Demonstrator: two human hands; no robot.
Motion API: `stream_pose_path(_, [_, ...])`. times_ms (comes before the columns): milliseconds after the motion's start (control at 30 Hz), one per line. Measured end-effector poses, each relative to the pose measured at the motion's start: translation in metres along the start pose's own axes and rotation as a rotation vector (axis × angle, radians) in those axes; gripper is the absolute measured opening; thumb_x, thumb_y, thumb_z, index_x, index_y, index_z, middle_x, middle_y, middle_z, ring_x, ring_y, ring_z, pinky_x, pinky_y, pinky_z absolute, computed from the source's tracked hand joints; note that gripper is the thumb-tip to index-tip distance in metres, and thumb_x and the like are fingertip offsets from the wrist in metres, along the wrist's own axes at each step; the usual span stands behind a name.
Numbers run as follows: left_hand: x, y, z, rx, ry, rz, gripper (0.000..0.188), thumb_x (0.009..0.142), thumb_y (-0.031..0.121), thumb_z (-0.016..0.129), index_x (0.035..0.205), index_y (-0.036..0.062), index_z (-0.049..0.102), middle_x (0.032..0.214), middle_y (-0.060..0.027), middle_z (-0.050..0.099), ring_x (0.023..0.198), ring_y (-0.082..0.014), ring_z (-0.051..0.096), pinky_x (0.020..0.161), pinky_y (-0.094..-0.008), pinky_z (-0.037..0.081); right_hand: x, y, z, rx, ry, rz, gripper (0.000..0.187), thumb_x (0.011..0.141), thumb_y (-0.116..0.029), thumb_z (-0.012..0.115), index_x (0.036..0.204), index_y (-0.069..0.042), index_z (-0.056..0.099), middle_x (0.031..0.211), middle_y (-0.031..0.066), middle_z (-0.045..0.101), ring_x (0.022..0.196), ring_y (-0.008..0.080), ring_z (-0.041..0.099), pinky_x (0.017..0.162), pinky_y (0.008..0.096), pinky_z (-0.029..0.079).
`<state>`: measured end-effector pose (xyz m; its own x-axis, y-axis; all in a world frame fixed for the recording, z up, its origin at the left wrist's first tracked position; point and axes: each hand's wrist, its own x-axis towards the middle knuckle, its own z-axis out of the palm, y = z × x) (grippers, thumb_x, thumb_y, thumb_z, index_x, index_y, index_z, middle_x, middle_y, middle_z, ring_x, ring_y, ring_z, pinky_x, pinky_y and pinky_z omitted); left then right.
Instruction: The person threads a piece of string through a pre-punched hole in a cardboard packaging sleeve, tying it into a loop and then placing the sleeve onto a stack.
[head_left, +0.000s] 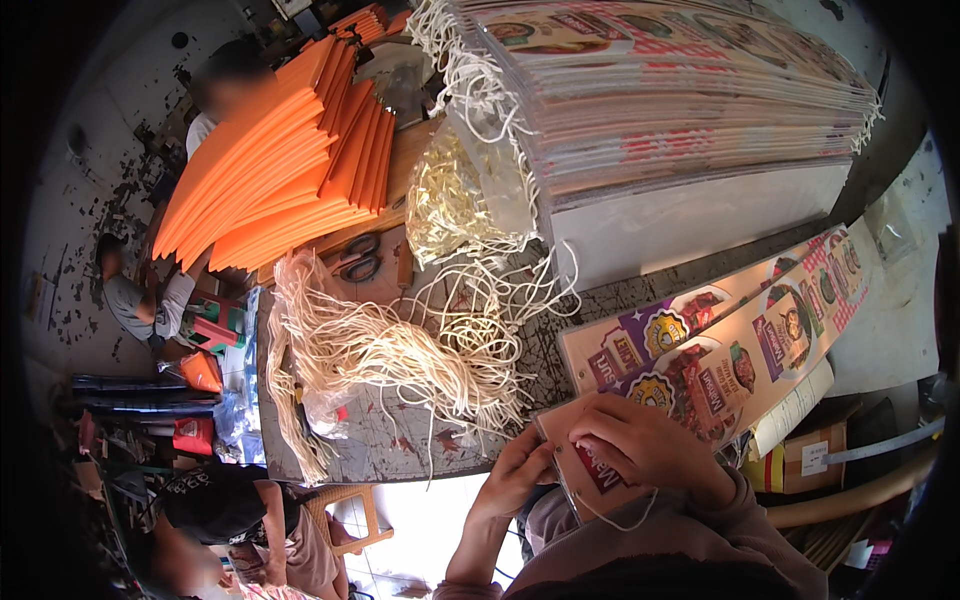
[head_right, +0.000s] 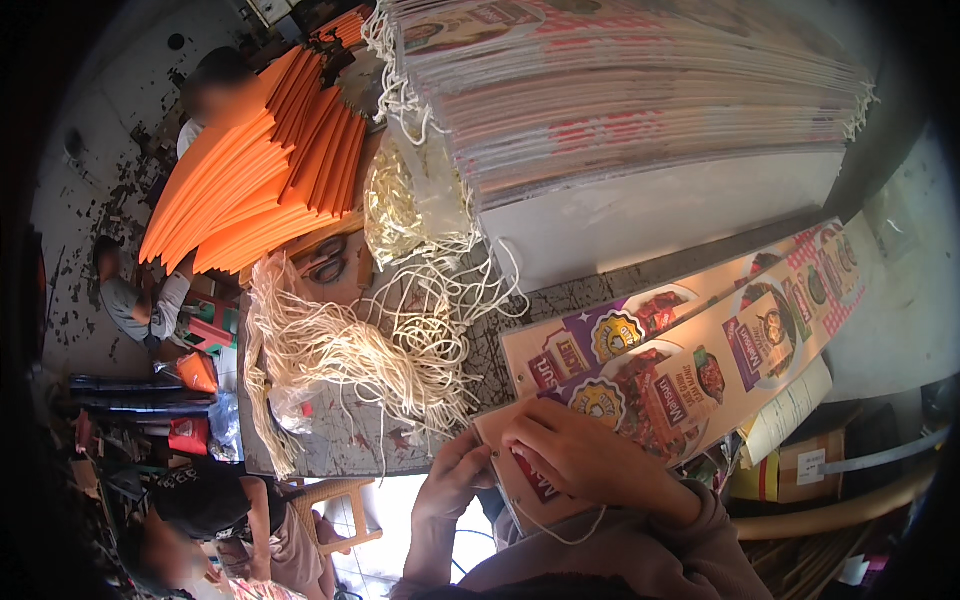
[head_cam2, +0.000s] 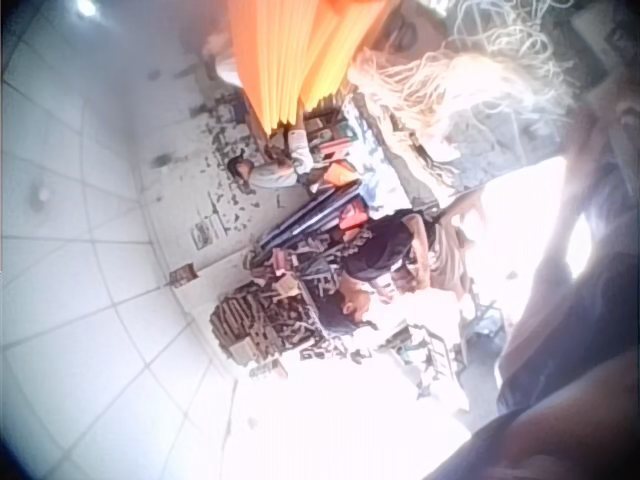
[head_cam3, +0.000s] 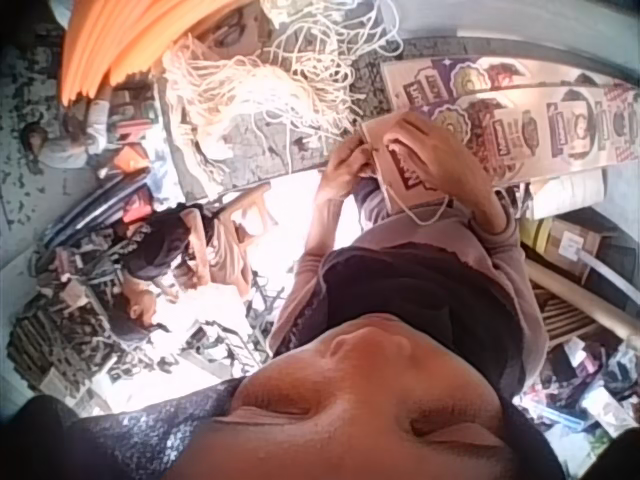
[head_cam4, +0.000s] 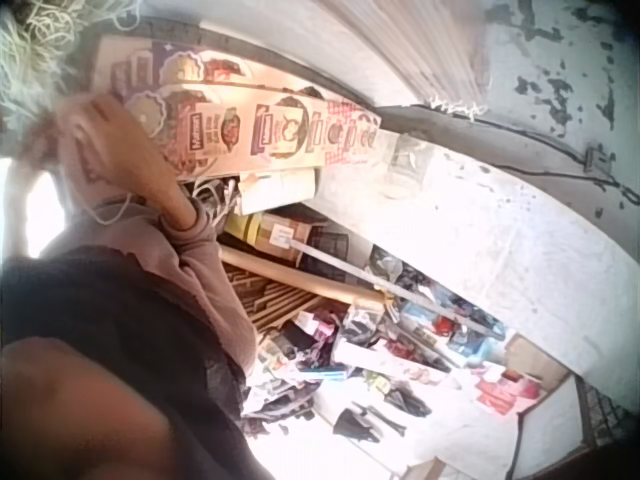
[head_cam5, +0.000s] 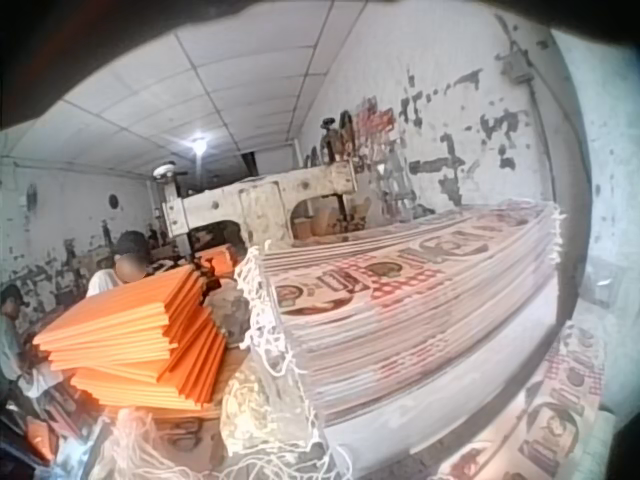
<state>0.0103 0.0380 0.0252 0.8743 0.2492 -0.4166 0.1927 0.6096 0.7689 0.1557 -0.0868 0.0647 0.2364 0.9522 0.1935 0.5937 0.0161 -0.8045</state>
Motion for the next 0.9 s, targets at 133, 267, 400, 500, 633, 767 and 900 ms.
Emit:
stream_pose_path(133, [-0.001, -0.004, -0.01, 0.056, 0.007, -0.07, 0.03, 0.094, 0.01, 0.04, 0.121, -0.0021, 0.043, 0.079, 0.0017, 0.049, 0.061, -0.0027, 0.038, 0.053, -0.0181, 0.032, 0.001, 0.0, -0.005, 0.063, -0.123, 0.024, 0.015, 0.086, -0.009, 0.05, 0.099, -0.002, 0.05, 0.097, 0.0142, 0.05, 0.09, 0.033, 0.053, 0.076, 0.0393, 0.044])
stream_pose_path(267, [-0.002, -0.009, -0.017, 0.037, -0.008, -0.066, 0.028, 0.094, 0.01, 0.04, 0.119, -0.0019, 0.045, 0.075, 0.0026, 0.047, 0.062, -0.0029, 0.039, 0.053, -0.0183, 0.032, 0.003, 0.002, -0.002, 0.08, -0.086, 0.008, 0.013, 0.085, -0.009, 0.053, 0.097, -0.005, 0.053, 0.095, 0.0114, 0.053, 0.086, 0.0316, 0.056, 0.072, 0.0378, 0.046])
stream_pose_path(400, [-0.003, -0.002, -0.004, 0.222, 0.04, 0.147, 0.019, 0.092, 0.007, 0.046, 0.106, -0.0034, 0.052, 0.075, 0.0022, 0.046, 0.064, -0.0056, 0.041, 0.056, -0.0192, 0.032, 0.002, 0.004, -0.002, 0.089, -0.041, 0.029, 0.013, 0.083, -0.008, 0.056, 0.096, -0.007, 0.056, 0.093, 0.0091, 0.055, 0.081, 0.0303, 0.058, 0.068, 0.0365, 0.047])
stream_pose_path(500, [-0.006, -0.006, -0.014, 0.414, 0.086, 0.26, 0.014, 0.09, 0.005, 0.052, 0.099, -0.0039, 0.055, 0.075, 0.0016, 0.046, 0.066, -0.0062, 0.041, 0.057, -0.0199, 0.032, 0.003, 0.005, -0.002, 0.094, -0.038, 0.007, 0.012, 0.083, -0.008, 0.056, 0.095, -0.007, 0.056, 0.092, 0.0092, 0.055, 0.081, 0.0301, 0.058, 0.067, 0.0364, 0.047])
stream_pose_path(633, [-0.006, -0.01, -0.018, 0.575, 0.106, 0.314, 0.009, 0.089, 0.006, 0.055, 0.092, -0.0028, 0.055, 0.075, 0.0007, 0.045, 0.067, -0.0045, 0.039, 0.057, -0.02, 0.031, 0.003, 0.006, -0.003, 0.095, -0.039, 0.038, 0.012, 0.083, -0.007, 0.055, 0.095, -0.007, 0.056, 0.091, 0.0096, 0.055, 0.08, 0.0302, 0.058, 0.067, 0.0365, 0.047])
stream_pose_path(767, [-0.008, -0.011, -0.014, 0.522, 0.171, 0.222, 0.007, 0.087, 0.003, 0.056, 0.089, -0.0009, 0.051, 0.076, 0.0005, 0.045, 0.067, -0.0044, 0.04, 0.057, -0.0185, 0.031, 0.006, 0.006, -0.003, 0.1, 0.0, 0.039, 0.012, 0.082, -0.007, 0.056, 0.095, -0.006, 0.056, 0.09, 0.0095, 0.056, 0.078, 0.0306, 0.058, 0.066, 0.0357, 0.046])
stream_pose_path(900, [-0.006, -0.001, -0.009, 0.301, 0.371, 0.465, 0.019, 0.085, -0.003, 0.057, 0.095, 0.0048, 0.043, 0.08, 0.0004, 0.046, 0.067, -0.0038, 0.041, 0.056, -0.0164, 0.033, 0.007, 0.007, -0.002, 0.087, 0.018, 0.032, 0.012, 0.082, -0.006, 0.056, 0.094, -0.006, 0.056, 0.088, 0.0093, 0.057, 0.077, 0.0307, 0.058, 0.065, 0.0351, 0.046])
